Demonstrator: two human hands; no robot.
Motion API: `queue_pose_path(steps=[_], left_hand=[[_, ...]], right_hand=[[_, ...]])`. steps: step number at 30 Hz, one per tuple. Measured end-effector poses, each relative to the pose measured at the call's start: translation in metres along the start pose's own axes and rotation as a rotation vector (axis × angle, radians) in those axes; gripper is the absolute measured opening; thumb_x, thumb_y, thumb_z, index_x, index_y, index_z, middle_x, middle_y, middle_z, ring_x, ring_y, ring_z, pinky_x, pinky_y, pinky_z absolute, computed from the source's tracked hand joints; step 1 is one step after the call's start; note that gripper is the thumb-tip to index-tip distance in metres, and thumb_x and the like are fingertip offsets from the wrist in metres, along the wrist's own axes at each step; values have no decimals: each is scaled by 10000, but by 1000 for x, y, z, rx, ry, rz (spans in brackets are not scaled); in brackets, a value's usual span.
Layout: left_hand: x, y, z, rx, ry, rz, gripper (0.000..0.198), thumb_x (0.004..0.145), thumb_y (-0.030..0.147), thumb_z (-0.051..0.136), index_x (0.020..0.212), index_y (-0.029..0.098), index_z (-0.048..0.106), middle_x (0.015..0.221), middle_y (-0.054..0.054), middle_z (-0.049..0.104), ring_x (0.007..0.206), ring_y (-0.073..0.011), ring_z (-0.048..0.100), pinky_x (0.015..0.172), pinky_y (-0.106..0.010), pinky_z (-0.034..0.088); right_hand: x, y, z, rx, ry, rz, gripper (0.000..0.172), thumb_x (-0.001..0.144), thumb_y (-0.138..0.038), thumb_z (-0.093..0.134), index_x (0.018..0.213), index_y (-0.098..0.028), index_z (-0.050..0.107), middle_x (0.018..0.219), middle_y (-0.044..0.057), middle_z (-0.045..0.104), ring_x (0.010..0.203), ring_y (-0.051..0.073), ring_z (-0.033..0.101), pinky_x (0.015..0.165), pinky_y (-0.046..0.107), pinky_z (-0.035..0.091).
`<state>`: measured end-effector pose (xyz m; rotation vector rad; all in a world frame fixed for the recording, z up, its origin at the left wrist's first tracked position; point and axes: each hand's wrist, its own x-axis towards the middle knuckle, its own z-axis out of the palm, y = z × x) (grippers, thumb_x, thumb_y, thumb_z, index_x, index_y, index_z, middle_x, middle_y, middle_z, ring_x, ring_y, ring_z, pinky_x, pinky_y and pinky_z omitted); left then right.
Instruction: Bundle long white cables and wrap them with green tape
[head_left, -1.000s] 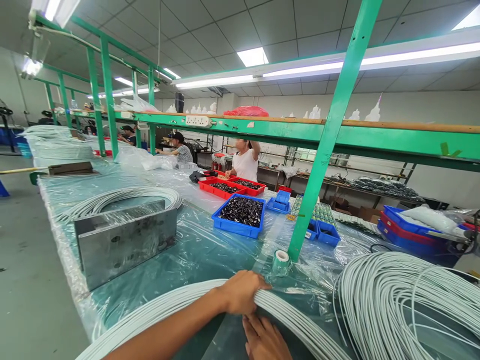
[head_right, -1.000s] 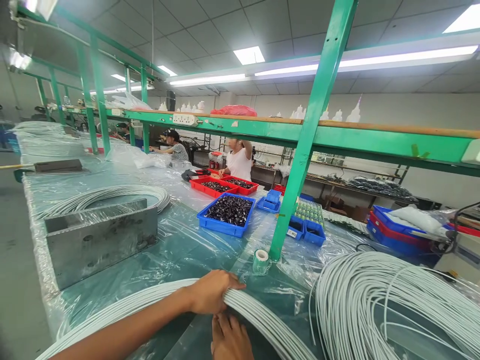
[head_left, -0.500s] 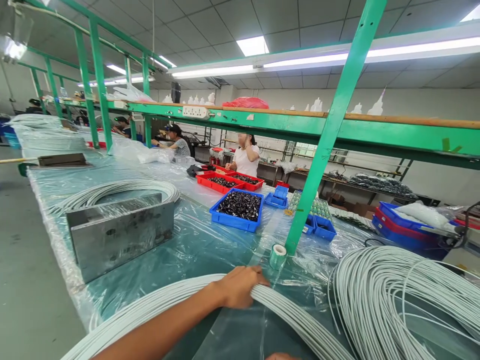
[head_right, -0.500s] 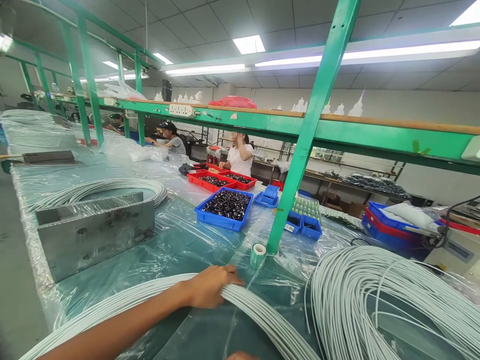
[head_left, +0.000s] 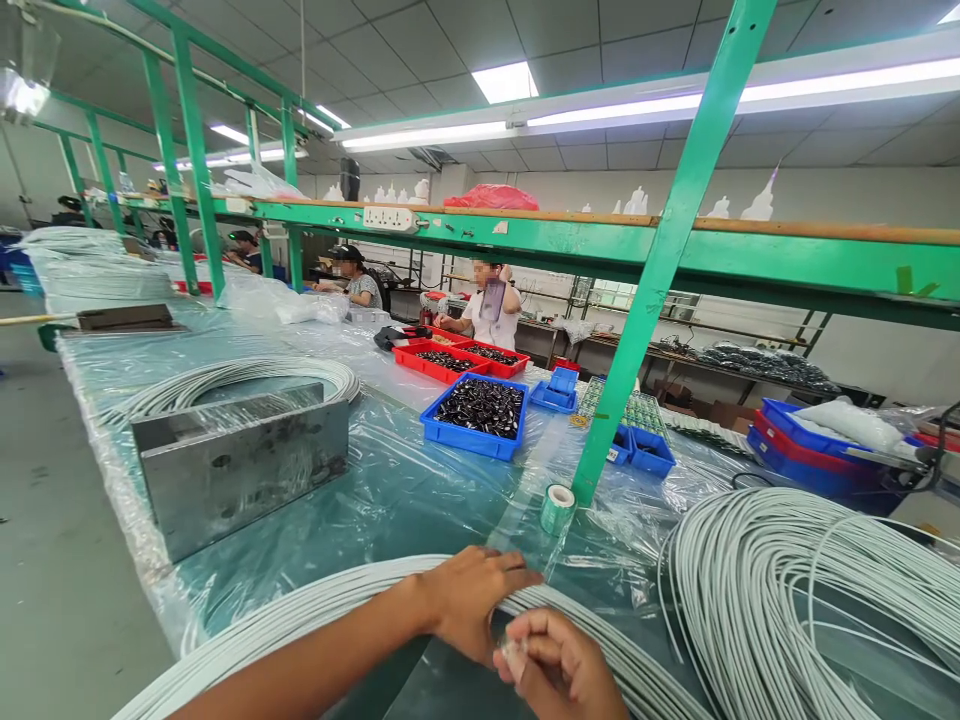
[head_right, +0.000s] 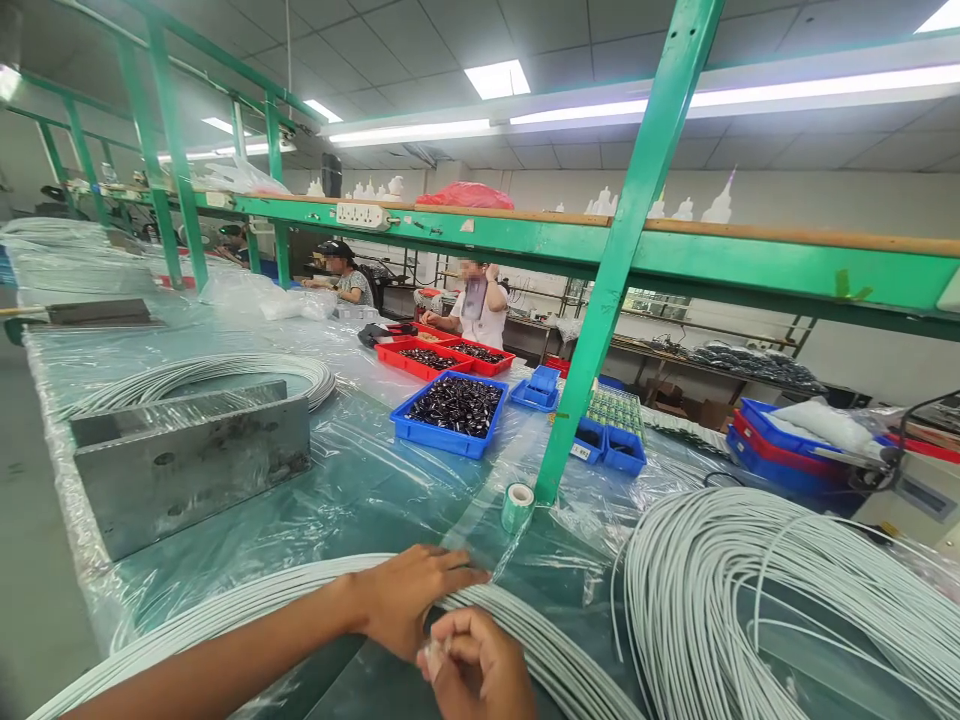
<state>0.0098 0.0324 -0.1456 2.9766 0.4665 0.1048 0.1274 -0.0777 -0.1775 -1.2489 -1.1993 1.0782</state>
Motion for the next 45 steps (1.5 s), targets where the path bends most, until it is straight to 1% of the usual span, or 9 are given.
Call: queue_pose_path(steps=[5,11,19,22,27,31,36,40,45], left_hand=[[1,2,9,-19,54,-86,284,860,424,372,992,231,533,957,-38,622,840,-215,609,748,-311,451],[0,3,16,-23,78,-201,499,763,467,543,1133,183,365,999,-70,605,873,-256,603,722,-339,471],[-1,2,13,-33,74,-110,502,729,331,601,1185,268,403,1183,-40,513,949,-255,580,825,-400,482],[-1,0,12,-60,80,-87,483,721,219,560,1177,291,419,1169,-24,523,964,-244,580,830,-397,485],[0,0,12,-53,88,-110,442,709,203,546,1137,258,451,1178,-41,530,1009,-234,559,874,-365,462],[0,2,11,-23,99,-83,453,703,193,535,1145,217,437,1207,-57,524,1027,-241,548,893,-373,451],[3,2,10,19,51,-75,374,686,179,514,1057,182,471,1137,-71,564,944,-242,585,827,-371,490],[6,0,9,11,67,-19,408,660,188,521,1060,194,442,1285,-76,461,1004,-262,568,796,-386,506],[10,-4,9,-9,17,-32,360,638,194,509,992,210,447,950,-54,630,853,-266,619,700,-368,514]], right_hand=[[38,-25,-26,-180,37,-100,341,742,-478,547,879,-169,503,726,49,640,734,207,589,640,281,414],[76,-6,-49,-254,-24,-13,227,664,-289,503,842,-150,521,661,33,633,698,197,597,659,288,411],[101,10,-53,-392,-172,122,229,636,-50,454,836,-143,512,481,-66,530,477,113,511,493,220,360],[112,10,-49,-484,-217,168,176,640,20,472,710,-137,512,445,-81,483,418,87,456,442,200,327],[116,5,-44,-651,-303,117,304,770,-81,555,486,-128,458,459,-88,385,448,57,398,463,183,312],[117,5,-46,-707,-395,156,114,786,-87,579,680,-112,548,546,-83,471,456,51,430,467,179,358],[123,11,-46,-792,-309,127,98,762,-99,624,706,-108,545,618,-65,493,535,61,477,502,185,413],[130,3,-55,-776,-279,142,42,798,-107,589,837,-111,573,605,-64,523,487,61,492,480,188,427],[150,-27,-83,-773,104,100,189,900,-218,442,1056,-137,510,912,27,572,710,114,561,654,280,476]])
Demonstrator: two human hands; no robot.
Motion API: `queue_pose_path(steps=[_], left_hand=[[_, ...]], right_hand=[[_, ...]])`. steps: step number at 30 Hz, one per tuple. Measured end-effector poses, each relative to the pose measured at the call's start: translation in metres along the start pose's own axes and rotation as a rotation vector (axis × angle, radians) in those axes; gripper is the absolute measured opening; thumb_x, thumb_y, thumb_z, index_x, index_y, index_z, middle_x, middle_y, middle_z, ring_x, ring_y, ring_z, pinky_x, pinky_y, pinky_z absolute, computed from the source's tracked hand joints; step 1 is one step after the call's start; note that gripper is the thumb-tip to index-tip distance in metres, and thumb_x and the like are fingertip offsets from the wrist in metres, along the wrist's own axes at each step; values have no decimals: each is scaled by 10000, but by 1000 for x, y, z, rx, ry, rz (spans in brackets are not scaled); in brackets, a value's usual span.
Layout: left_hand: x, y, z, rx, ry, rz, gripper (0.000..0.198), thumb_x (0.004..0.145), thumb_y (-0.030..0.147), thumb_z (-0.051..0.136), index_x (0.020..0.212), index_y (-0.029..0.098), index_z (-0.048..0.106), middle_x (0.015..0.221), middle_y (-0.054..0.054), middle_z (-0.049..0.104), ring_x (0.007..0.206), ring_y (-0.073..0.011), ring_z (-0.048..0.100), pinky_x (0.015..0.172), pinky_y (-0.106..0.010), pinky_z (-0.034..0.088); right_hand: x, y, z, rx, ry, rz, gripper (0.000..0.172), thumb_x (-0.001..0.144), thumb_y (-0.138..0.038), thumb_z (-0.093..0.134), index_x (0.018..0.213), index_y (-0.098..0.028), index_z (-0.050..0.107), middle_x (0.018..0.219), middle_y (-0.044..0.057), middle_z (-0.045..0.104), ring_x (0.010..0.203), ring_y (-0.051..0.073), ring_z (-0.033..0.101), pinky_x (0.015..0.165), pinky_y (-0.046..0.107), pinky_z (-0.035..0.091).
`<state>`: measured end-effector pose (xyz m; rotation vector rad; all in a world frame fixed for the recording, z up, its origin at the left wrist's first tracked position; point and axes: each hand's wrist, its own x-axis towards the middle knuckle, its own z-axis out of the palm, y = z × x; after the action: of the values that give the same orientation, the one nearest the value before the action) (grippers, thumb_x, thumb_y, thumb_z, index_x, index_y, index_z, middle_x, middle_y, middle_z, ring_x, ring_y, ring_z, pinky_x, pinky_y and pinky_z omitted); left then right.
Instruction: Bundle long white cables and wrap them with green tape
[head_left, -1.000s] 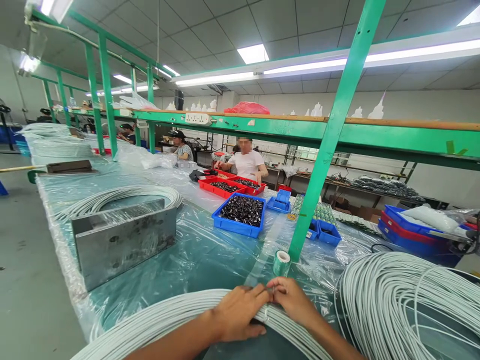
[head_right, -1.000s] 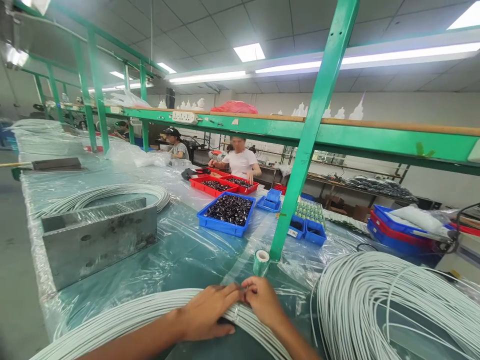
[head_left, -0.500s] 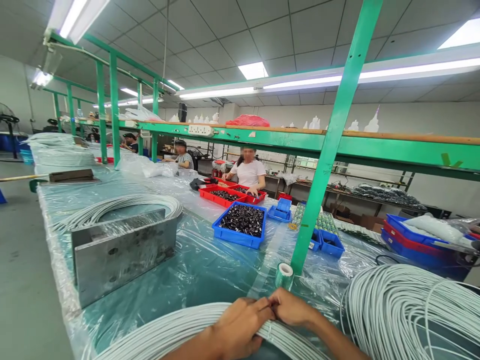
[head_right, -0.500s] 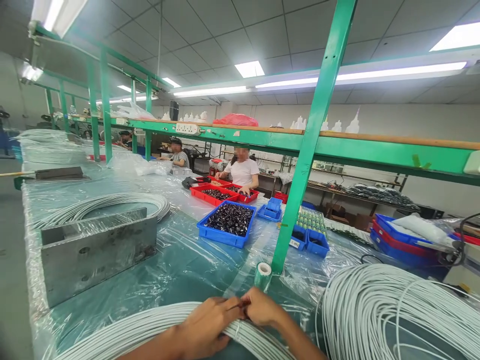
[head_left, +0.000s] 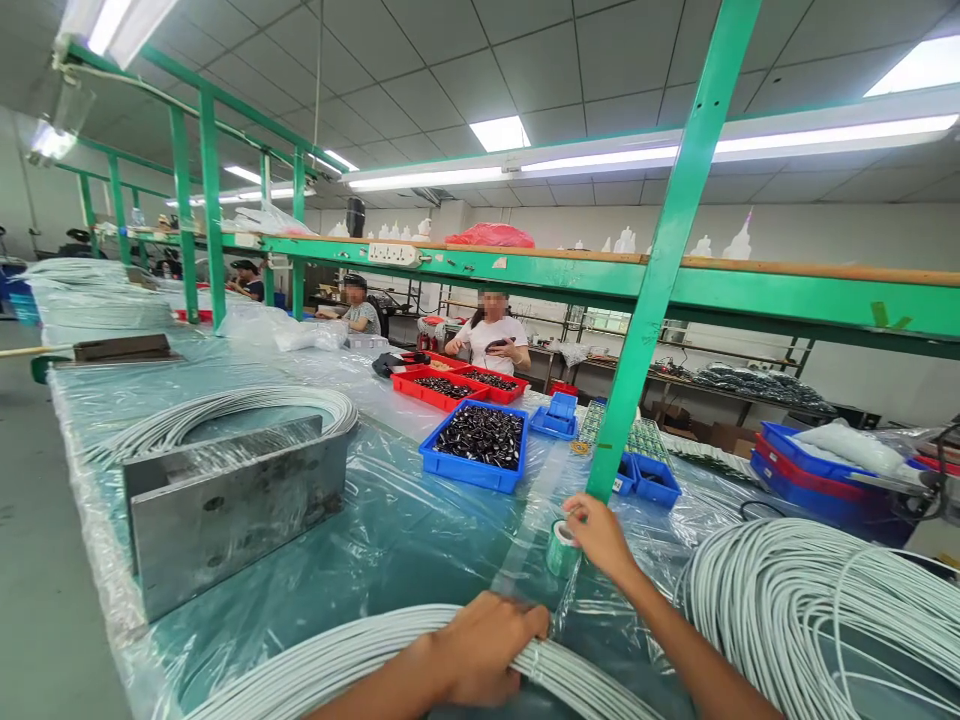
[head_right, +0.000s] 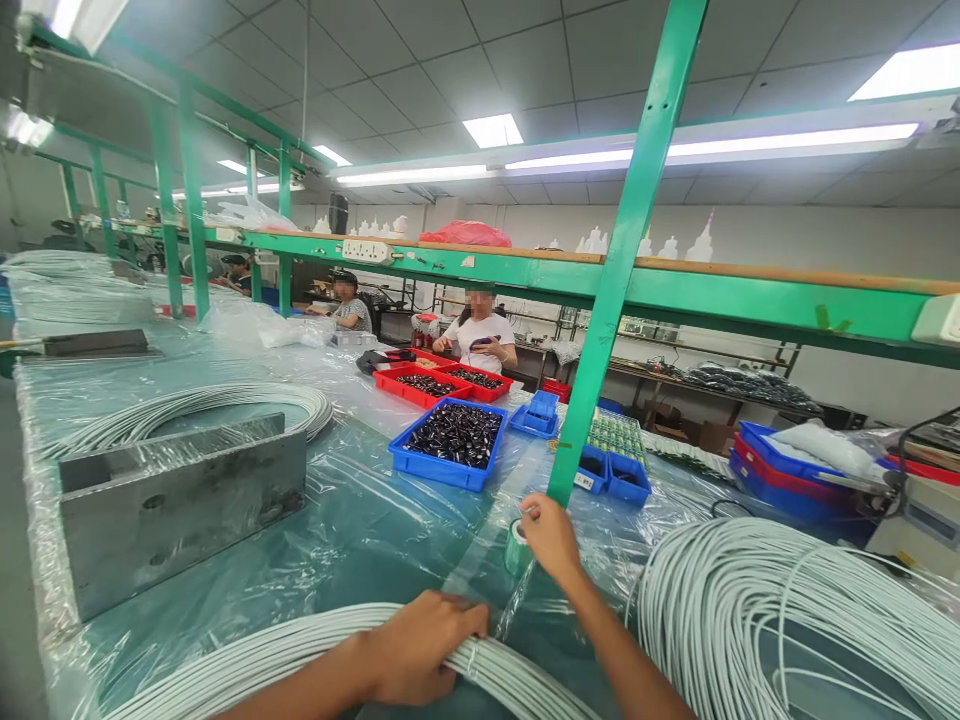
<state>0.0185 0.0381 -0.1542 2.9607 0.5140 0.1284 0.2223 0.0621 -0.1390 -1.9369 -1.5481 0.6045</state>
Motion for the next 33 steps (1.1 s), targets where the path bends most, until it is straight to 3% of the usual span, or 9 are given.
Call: queue_pose_path(steps=[3,8,11,14,18,23,29,33], left_hand=[[1,-4,2,-30,-16,-22,406,627,210,509,1026,232,438,905,-48,641,836,-273,626,686,-362,510],[-3,-3,3,-66,0,-39,424,633,211,506,1049,251,437,966,-48,631,899,-270,609,735,-373,497],[-5,2,-1,-61,12,-63,425,640,192,496,1058,248,441,969,-52,628,916,-264,600,761,-378,487],[-6,7,-7,-48,8,-80,422,651,188,498,1067,241,448,981,-59,621,922,-258,595,776,-368,481],[-7,10,-9,-57,16,-90,428,650,189,509,1074,226,464,981,-67,625,919,-256,596,782,-360,480],[-8,8,-1,-97,33,-115,439,646,182,513,1083,221,483,1003,-68,629,934,-259,596,801,-366,475],[-12,7,1,-185,90,-98,396,638,176,542,1027,248,548,1073,-29,574,929,-229,592,791,-334,477],[-12,1,1,-260,84,-153,429,641,271,625,1067,282,586,1088,-30,540,914,-238,588,784,-339,467]], right_hand=[[9,-2,-14,-5,9,135,249,881,-295,484,1081,-148,501,1023,57,539,834,156,550,706,325,482],[13,-8,-24,101,-348,346,253,843,-291,556,1047,-143,535,926,36,575,701,129,576,614,304,516],[16,-10,-26,182,-423,415,312,809,-197,601,1103,-155,508,953,32,573,710,129,584,617,302,524],[20,-8,-15,262,-335,449,233,828,-192,575,1049,-135,525,935,33,567,720,123,574,611,279,514],[23,-10,10,515,-162,391,207,870,-272,521,1020,-129,530,912,31,570,701,111,566,593,256,502],[25,-26,29,915,-132,316,306,906,-376,435,1061,-125,513,922,48,585,733,127,587,629,284,508],[25,-45,19,1154,-134,250,380,914,-449,358,1015,-119,519,816,36,602,659,121,591,602,278,495],[7,-52,-1,1209,-132,172,284,868,-338,331,921,-132,520,696,43,631,600,144,617,581,257,491]])
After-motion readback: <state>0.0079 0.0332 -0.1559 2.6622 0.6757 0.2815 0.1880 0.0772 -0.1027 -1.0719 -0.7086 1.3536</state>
